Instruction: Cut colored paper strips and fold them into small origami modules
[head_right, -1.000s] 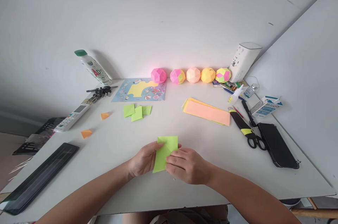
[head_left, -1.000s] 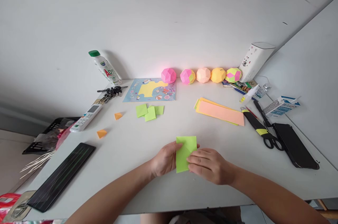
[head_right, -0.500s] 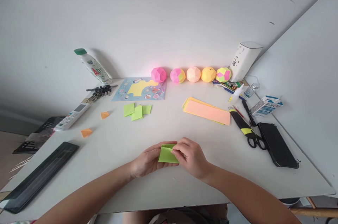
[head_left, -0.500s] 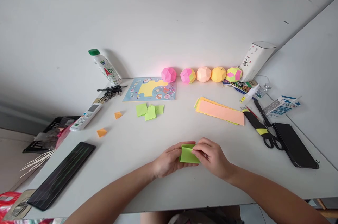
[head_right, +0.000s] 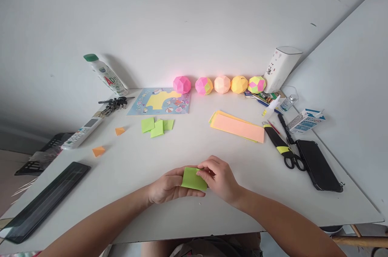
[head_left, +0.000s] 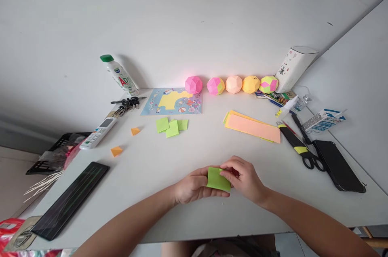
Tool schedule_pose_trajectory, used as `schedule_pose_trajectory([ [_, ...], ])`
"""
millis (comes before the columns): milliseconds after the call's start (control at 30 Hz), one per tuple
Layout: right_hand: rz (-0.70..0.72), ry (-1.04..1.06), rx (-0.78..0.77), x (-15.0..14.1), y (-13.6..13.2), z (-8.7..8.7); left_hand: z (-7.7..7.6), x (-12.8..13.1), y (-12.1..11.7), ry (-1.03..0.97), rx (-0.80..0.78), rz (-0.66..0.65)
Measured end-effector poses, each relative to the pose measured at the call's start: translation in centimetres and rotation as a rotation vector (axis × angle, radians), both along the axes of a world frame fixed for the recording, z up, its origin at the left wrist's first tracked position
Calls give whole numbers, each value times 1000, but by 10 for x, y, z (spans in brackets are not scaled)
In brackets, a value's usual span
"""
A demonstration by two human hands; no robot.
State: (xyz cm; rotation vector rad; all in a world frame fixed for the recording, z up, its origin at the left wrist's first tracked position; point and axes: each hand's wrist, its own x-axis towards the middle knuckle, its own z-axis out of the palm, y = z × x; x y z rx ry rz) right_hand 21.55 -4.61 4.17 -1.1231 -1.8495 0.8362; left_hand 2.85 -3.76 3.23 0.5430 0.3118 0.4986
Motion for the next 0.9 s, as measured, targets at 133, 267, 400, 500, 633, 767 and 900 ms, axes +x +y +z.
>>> schedule_pose_trajectory([
  [133, 10, 41, -105, 1, 1, 0, 0, 0, 0, 4, 17, -20],
  [267, 22, 90, -248, 2, 1, -2, -1, -1, 0, 12, 43, -37],
  [400, 38, 164, -395, 3, 0, 0, 0, -1, -1, 28, 62, -42],
  [500, 52, 187, -464, 3, 0, 2, 2, 0, -1, 43, 65, -50],
  [633, 81, 183, -501, 4, 2, 1, 4, 0, 0, 42, 65, -65],
  [767, 113, 180, -524, 5, 3, -1, 2, 0, -1, 41, 57, -62],
  [900, 133, 195, -532, 5, 3, -2, 1, 1, -1, 36, 56, -68],
])
